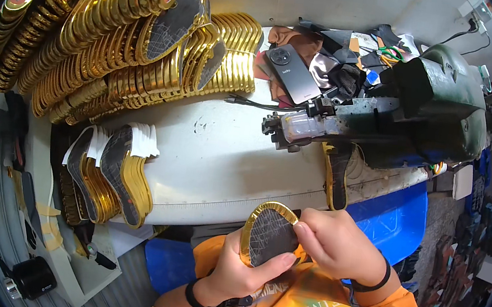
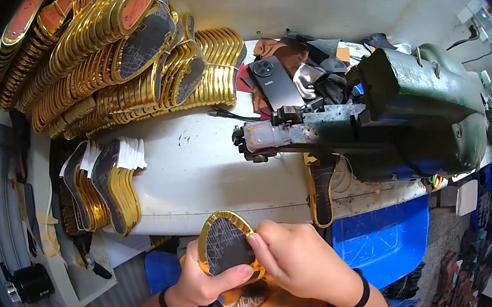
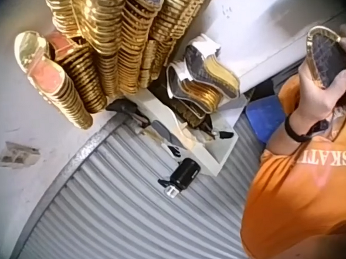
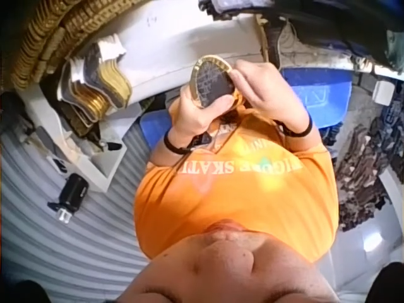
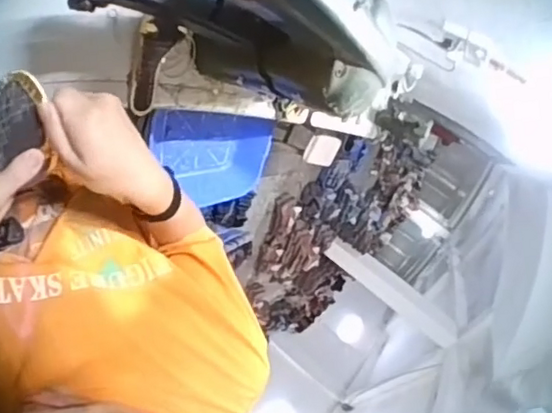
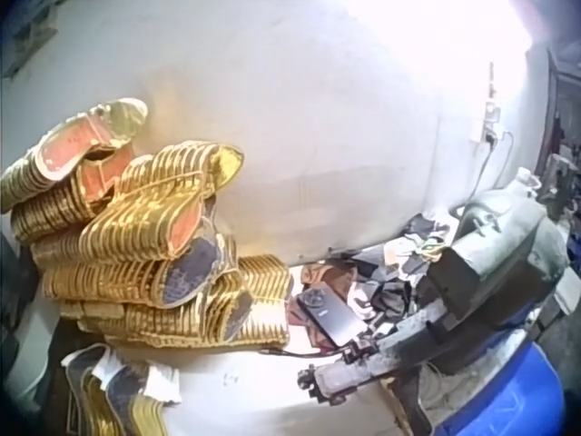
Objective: Inspecting and trimming gold-colored shoe sole or heel components using a skiving or trimming machine.
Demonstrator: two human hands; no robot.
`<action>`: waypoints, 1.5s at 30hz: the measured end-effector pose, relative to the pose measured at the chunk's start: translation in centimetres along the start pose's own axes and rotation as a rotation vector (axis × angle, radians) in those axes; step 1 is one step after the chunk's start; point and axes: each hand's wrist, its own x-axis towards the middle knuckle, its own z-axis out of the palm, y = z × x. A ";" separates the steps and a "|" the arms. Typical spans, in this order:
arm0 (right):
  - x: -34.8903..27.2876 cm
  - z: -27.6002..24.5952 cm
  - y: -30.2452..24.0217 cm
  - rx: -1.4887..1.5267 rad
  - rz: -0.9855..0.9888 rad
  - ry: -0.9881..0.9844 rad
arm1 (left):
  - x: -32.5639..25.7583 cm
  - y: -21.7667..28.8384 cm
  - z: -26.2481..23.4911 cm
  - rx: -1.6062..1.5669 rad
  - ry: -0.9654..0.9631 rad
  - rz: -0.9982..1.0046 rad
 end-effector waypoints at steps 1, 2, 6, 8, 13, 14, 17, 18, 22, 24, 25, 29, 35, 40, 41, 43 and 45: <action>-0.1 0.6 -0.1 -0.251 -0.016 0.106 | -0.1 -0.3 0.2 -0.005 0.032 -0.043; -0.2 1.0 -0.7 -0.411 -0.008 0.155 | -0.1 -0.6 0.3 -0.010 0.064 -0.086; -0.7 2.4 0.9 -0.506 -0.008 0.230 | 0.3 -1.4 0.4 -0.050 0.089 -0.049; -1.3 2.6 1.8 0.415 0.297 0.176 | 0.2 -1.2 0.3 -0.015 0.076 -0.040; -1.6 3.0 2.3 0.909 0.378 0.095 | 0.0 -1.2 0.2 -0.033 0.053 -0.028; -1.5 3.2 2.0 0.591 0.280 0.122 | -0.1 -1.2 0.2 -0.051 0.060 -0.046; -1.4 3.2 1.7 0.260 0.205 0.140 | 0.2 -1.6 0.4 -0.072 0.124 -0.045; -1.7 3.1 1.9 0.268 0.218 0.105 | 0.2 -1.9 0.1 -0.073 0.123 -0.045; -2.3 3.4 2.1 0.520 0.211 0.075 | 0.3 -2.6 -0.3 -0.077 0.029 -0.005; -2.4 2.2 2.5 0.694 0.276 0.030 | 0.4 -2.6 -0.2 -0.103 0.050 0.046; -2.3 1.7 2.6 0.875 0.343 -0.020 | 0.2 -2.4 0.1 -0.078 0.036 0.054; -1.7 2.4 2.6 0.781 0.340 0.067 | 0.0 -2.0 0.5 -0.009 0.001 0.036; -2.6 4.4 3.8 0.337 0.210 0.198 | 0.2 -2.9 -0.1 0.041 0.013 -0.024; -2.5 4.6 4.0 0.920 0.372 0.158 | 0.5 -2.9 0.1 -0.026 0.036 0.082; -2.2 4.7 3.5 0.880 0.303 0.176 | 0.6 -2.9 0.1 -0.010 0.030 0.075; -2.5 5.3 4.1 0.814 0.296 0.180 | 0.5 -3.2 0.1 -0.026 0.043 0.066; -2.6 5.7 3.8 0.747 0.287 0.187 | 0.7 -3.4 -0.2 -0.041 0.053 0.058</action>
